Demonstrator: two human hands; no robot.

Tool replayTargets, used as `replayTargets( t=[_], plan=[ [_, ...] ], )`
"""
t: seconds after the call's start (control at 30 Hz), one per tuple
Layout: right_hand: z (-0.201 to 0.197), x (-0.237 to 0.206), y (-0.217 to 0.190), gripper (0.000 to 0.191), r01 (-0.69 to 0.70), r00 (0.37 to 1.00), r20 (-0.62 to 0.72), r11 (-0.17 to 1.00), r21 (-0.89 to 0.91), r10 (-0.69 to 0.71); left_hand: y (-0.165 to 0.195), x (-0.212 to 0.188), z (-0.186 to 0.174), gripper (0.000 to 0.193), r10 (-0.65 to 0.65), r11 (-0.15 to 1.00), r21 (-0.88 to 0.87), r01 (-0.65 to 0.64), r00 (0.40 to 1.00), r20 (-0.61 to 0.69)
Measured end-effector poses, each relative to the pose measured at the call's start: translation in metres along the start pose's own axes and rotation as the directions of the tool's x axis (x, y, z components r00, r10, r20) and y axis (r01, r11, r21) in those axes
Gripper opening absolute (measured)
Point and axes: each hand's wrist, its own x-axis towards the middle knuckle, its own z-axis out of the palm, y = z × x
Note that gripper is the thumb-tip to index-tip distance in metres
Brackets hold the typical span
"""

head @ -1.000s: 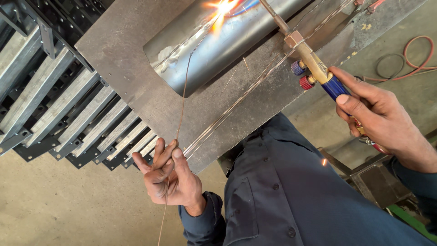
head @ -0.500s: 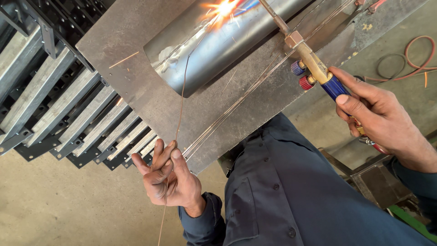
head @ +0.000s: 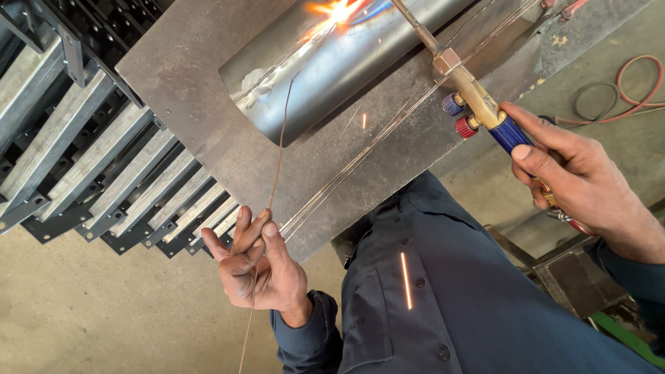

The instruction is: The person welds a seam along a large steel cylinder resting on a metal workbench, holding an oxy-fuel torch in one hand and a filler rod in the other. They feed the rod into the flame as sparks fly, working along the pipe, then set the torch down at the end.

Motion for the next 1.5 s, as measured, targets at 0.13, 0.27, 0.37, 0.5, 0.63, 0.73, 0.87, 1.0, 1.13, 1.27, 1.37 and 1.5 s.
replayTargets(
  t=[0.13,0.27,0.37,0.5,0.63,0.73,0.87,1.0,1.13,1.27,1.37,1.5],
  plan=[
    [0.0011,-0.0013,-0.0017,0.062,0.021,1.0,-0.012,1.0,0.013,-0.021,-0.0022,0.0005,0.0035,0.033,0.001,1.0,-0.016,-0.001,1.0,0.001],
    [0.0019,-0.0022,-0.0016,0.062,0.032,0.999,-0.013,0.999,0.016,-0.031,-0.0013,0.0026,0.0016,0.032,-0.001,1.0,0.001,0.001,1.0,0.002],
    [0.0013,-0.0023,0.0006,0.062,0.029,1.0,-0.001,0.999,0.029,-0.029,-0.0004,0.0022,0.0011,0.033,0.003,1.0,0.001,-0.003,1.0,-0.002],
    [0.002,0.0001,0.0054,0.062,0.053,0.998,0.014,0.998,0.043,-0.054,-0.0012,0.0003,0.0015,0.033,0.007,1.0,0.022,-0.007,1.0,-0.008],
    [0.0022,0.0005,0.0074,0.062,0.056,0.998,0.012,0.997,0.049,-0.056,-0.0013,-0.0004,-0.0012,0.034,-0.003,1.0,0.016,0.003,1.0,0.0],
    [0.0029,-0.0003,0.0067,0.062,0.036,0.999,0.006,0.999,0.03,-0.036,-0.0007,-0.0008,-0.0018,0.034,0.001,1.0,0.011,-0.001,1.0,-0.001],
    [0.0035,-0.0007,0.0059,0.063,0.032,0.999,0.009,0.999,0.02,-0.032,-0.0002,0.0002,-0.0019,0.035,-0.001,1.0,0.013,0.001,1.0,-0.005],
    [0.0026,-0.0012,0.0059,0.063,0.042,0.999,0.01,0.999,-0.002,-0.042,-0.0002,0.0001,-0.0012,0.034,0.008,1.0,0.021,-0.008,1.0,-0.008],
    [0.0034,-0.001,0.0059,0.062,0.048,0.999,0.019,0.999,0.013,-0.048,0.0002,-0.0011,-0.0017,0.034,0.007,1.0,0.025,-0.006,1.0,-0.01],
    [0.0031,-0.002,0.0065,0.063,0.021,0.999,0.023,1.0,0.022,-0.021,-0.0004,-0.002,-0.0025,0.034,0.0,1.0,0.017,0.0,1.0,-0.011],
    [0.0016,-0.0021,0.0073,0.063,0.006,1.0,0.017,0.999,0.031,-0.006,-0.0018,-0.0035,0.0005,0.034,0.005,1.0,0.016,-0.004,1.0,-0.011],
    [0.0016,-0.0022,0.0075,0.063,0.039,0.999,-0.002,0.998,0.044,-0.039,-0.0028,-0.0025,0.0027,0.033,-0.003,1.0,0.011,0.003,1.0,-0.017]
  ],
)
